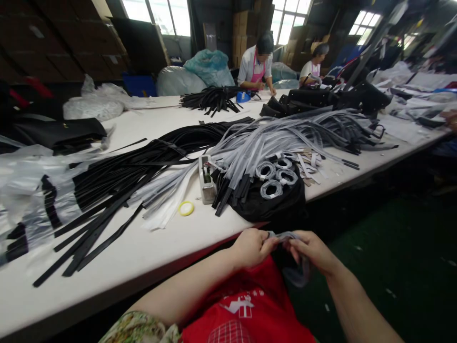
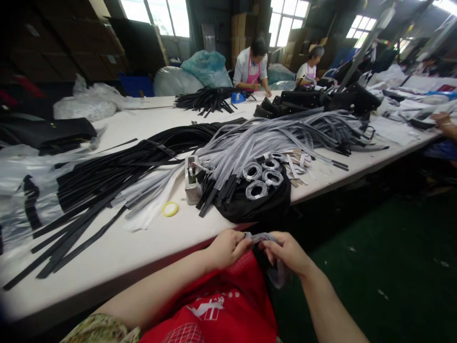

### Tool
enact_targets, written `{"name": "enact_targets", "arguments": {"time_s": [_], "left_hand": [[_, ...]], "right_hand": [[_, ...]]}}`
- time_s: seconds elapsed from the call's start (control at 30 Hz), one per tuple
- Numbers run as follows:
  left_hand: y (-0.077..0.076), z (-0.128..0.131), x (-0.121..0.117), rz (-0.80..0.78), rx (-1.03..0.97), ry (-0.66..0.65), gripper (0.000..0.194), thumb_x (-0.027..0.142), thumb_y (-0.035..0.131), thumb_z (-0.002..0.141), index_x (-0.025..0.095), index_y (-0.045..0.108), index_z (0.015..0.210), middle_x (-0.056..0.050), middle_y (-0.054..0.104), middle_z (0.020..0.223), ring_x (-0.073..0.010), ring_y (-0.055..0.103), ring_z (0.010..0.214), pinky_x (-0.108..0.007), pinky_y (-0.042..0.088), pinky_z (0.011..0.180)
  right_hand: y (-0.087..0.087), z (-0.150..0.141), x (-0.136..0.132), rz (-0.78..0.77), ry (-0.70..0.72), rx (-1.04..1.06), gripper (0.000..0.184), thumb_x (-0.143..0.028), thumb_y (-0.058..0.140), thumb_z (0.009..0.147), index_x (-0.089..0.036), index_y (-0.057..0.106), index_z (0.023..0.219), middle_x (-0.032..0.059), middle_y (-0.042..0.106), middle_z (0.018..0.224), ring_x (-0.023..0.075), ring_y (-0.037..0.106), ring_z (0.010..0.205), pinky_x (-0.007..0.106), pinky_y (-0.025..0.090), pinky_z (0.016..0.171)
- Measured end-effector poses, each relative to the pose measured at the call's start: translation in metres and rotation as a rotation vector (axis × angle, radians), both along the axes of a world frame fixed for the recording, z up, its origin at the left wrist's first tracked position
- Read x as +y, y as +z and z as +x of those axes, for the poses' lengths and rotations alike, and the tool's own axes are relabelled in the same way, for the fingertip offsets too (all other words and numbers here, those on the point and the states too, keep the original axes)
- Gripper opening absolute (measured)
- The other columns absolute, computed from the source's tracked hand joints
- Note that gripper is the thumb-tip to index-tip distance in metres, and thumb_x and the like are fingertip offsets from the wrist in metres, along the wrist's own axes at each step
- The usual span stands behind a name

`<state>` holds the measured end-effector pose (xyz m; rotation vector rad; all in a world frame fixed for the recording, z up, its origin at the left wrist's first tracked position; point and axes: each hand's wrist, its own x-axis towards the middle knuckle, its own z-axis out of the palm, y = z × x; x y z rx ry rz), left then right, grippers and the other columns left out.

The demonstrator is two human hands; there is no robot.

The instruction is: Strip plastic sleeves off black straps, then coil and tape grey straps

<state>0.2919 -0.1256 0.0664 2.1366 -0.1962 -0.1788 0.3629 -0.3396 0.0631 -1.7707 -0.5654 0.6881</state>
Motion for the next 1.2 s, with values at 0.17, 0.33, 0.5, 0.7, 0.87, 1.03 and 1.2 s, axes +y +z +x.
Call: {"name": "enact_targets", "arguments": {"time_s": [0.17, 0.33, 0.5, 0.7, 0.87, 1.03, 1.2], "left_hand": [[0.01, 0.006, -0.003, -0.6, 0.514, -0.02, 0.071, 0.07, 0.023, 0.09, 0.014, 0.062, 0.073, 0.006, 0.035, 0.041, -0.0092, 0.032, 0.035, -0.023, 0.028, 0.041], [0.0, 0.023, 0.0, -0.917, 0.331, 0.205, 0.07, 0.074, 0.025, 0.087, 0.012, 0.059, 0.089, 0.005, 0.042, 0.054, -0.0098, 0.041, 0.043, -0.025, 0.041, 0.049], [-0.016, 0.018, 0.01, -0.128, -0.206, 0.248, 0.053, 0.054, 0.023, 0.096, 0.015, 0.057, 0.088, -0.011, 0.061, 0.084, -0.0222, 0.06, 0.078, -0.036, 0.047, 0.076], [-0.012, 0.002, 0.013, 0.227, 0.013, 0.008, 0.055, 0.055, 0.03, 0.095, 0.018, 0.06, 0.066, -0.006, 0.057, 0.06, -0.0202, 0.057, 0.06, -0.031, 0.042, 0.064], [-0.012, 0.01, 0.014, -0.425, 0.541, 0.007, 0.069, 0.068, 0.025, 0.091, 0.016, 0.061, 0.066, 0.005, 0.038, 0.038, -0.0108, 0.036, 0.035, -0.025, 0.034, 0.046], [-0.02, 0.015, 0.009, -1.16, 0.679, 0.118, 0.072, 0.073, 0.025, 0.089, 0.014, 0.061, 0.071, 0.008, 0.031, 0.036, -0.0076, 0.03, 0.031, -0.021, 0.033, 0.039], [-0.032, 0.01, 0.015, -1.271, 0.543, 0.298, 0.061, 0.07, 0.048, 0.083, 0.011, 0.063, 0.08, 0.001, 0.055, 0.054, -0.0112, 0.054, 0.048, -0.025, 0.048, 0.055]], "right_hand": [[-0.022, 0.011, 0.01, -0.246, -0.055, -0.572, 0.049, -0.035, 0.067, 0.075, -0.02, 0.059, 0.121, 0.0116, 0.062, 0.119, 0.0283, 0.057, 0.112, 0.043, 0.045, 0.097], [-0.04, -0.052, 0.056, -0.111, 0.164, -0.059, 0.031, -0.041, 0.044, 0.094, -0.017, 0.064, 0.095, 0.0026, 0.06, 0.069, 0.018, 0.059, 0.066, 0.031, 0.048, 0.067], [-0.015, -0.064, 0.06, 0.077, 0.255, 0.311, 0.042, -0.053, 0.05, 0.091, -0.014, 0.064, 0.097, -0.0054, 0.047, 0.051, 0.0089, 0.04, 0.045, 0.024, 0.039, 0.052], [-0.002, 0.008, 0.019, -0.199, 0.052, -0.255, 0.035, -0.051, 0.054, 0.088, -0.018, 0.066, 0.09, 0.0034, 0.064, 0.069, 0.0165, 0.057, 0.06, 0.03, 0.047, 0.061], [-0.029, 0.008, 0.029, -0.307, 0.103, -0.569, 0.044, -0.05, 0.033, 0.097, -0.021, 0.065, 0.088, 0.0096, 0.068, 0.091, 0.024, 0.061, 0.09, 0.041, 0.048, 0.086], [-0.052, -0.032, 0.071, 0.178, -0.129, 0.192, 0.059, -0.07, 0.021, 0.092, -0.022, 0.054, 0.1, 0.0052, 0.066, 0.083, 0.0185, 0.063, 0.071, 0.032, 0.053, 0.064], [-0.039, -0.027, 0.081, 0.238, -0.168, 0.319, 0.052, -0.069, 0.05, 0.083, -0.02, 0.054, 0.1, 0.0034, 0.063, 0.08, 0.0161, 0.058, 0.065, 0.029, 0.05, 0.06]]}}
